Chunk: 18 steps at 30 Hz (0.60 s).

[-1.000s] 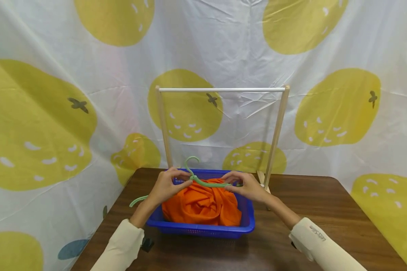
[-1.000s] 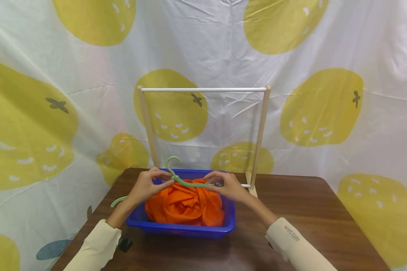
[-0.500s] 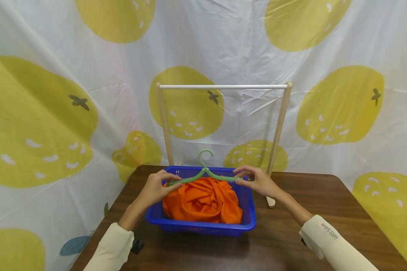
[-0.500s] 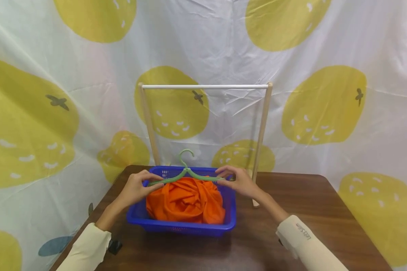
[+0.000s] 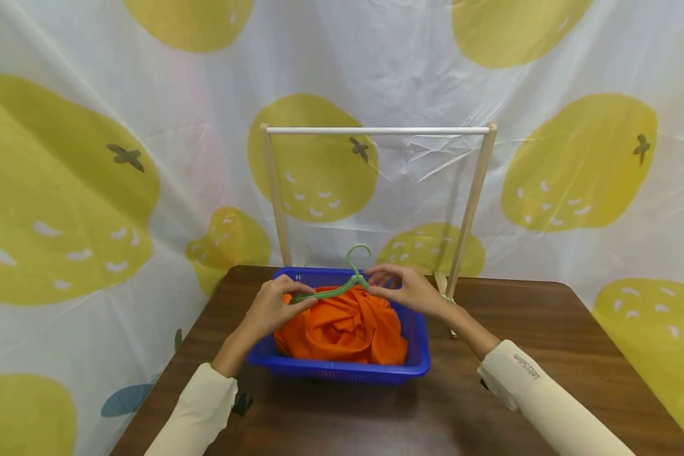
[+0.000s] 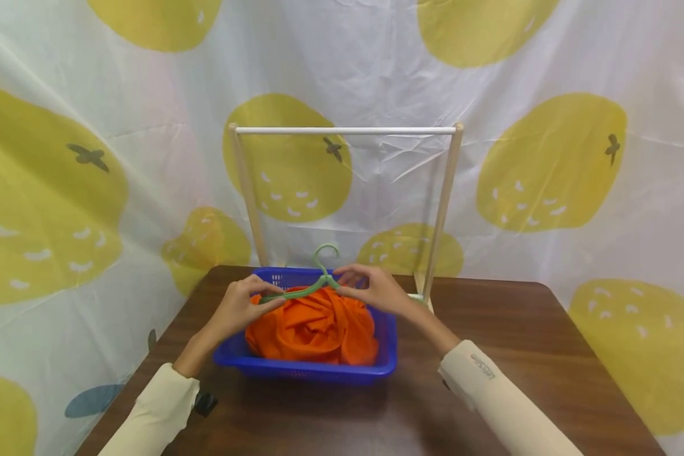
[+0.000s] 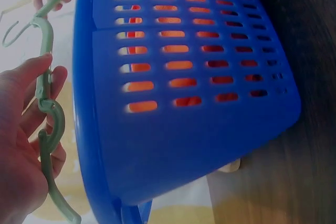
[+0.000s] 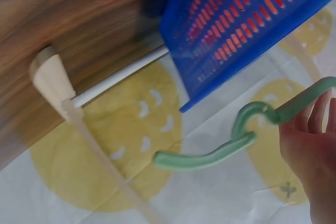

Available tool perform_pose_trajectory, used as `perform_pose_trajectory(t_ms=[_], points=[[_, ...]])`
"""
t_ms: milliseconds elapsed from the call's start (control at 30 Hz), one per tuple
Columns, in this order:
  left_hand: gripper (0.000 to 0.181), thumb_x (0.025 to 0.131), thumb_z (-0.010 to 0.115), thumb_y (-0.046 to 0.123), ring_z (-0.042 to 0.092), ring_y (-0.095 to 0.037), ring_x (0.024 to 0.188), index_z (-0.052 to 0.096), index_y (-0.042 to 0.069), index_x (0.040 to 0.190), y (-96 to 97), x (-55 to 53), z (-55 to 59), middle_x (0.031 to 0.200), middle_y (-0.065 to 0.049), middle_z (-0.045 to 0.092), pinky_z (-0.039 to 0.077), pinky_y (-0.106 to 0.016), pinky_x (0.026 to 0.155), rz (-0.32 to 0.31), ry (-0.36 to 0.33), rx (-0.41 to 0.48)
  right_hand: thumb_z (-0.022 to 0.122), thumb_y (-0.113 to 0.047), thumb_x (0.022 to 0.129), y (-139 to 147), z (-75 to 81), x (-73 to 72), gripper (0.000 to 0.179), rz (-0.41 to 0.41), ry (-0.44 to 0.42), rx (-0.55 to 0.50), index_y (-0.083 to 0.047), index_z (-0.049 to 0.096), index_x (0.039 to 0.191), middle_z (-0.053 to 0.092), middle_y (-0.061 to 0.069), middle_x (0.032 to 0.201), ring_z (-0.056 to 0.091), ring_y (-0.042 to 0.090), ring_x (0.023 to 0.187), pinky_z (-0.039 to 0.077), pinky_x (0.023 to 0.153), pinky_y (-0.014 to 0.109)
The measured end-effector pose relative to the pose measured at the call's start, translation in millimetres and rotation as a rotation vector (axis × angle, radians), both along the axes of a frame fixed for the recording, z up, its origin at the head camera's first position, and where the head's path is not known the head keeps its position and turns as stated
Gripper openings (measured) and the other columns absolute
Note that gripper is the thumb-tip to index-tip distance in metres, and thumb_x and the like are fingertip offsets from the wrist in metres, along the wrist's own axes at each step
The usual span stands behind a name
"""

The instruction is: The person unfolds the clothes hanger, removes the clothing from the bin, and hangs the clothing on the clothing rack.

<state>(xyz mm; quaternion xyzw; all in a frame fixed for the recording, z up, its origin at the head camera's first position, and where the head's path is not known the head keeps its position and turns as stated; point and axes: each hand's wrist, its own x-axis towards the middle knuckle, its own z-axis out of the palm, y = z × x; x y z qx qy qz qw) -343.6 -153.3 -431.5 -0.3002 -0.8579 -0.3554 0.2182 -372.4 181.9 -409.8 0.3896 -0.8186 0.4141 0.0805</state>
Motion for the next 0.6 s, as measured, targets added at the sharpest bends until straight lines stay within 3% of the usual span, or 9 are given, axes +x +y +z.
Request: perform_pose_trajectory(t_ms=[400, 600], points=[[0.014, 0.084, 0.09, 0.02, 0.057, -0.024, 0.074, 0.084, 0.014, 0.095, 10.6, -4.5, 5.5, 0.083, 0.003, 0.072, 0.042, -0.032, 0.066, -0.023, 0.034, 0.012, 0.075, -0.013, 0.097, -20, 13.3, -3.2, 0.022, -0.011, -0.006, -0.05, -0.003, 0.077, 0.116, 0.078, 0.005, 0.094, 0.073, 0.032, 0.083, 0.058, 0.069, 0.028], [0.017, 0.085, 0.089, 0.023, 0.059, -0.027, 0.081, 0.084, 0.016, 0.099, 1.1, -4.1, 4.9, 0.089, -0.004, 0.071, 0.044, -0.035, 0.07, 0.004, -0.021, -0.035, 0.075, -0.012, 0.097, -11, 14.2, -2.6, 0.021, -0.021, -0.007, -0.04, -0.004, 0.077, 0.116, 0.078, 0.007, 0.094, 0.073, 0.029, 0.084, 0.058, 0.07, 0.029]])
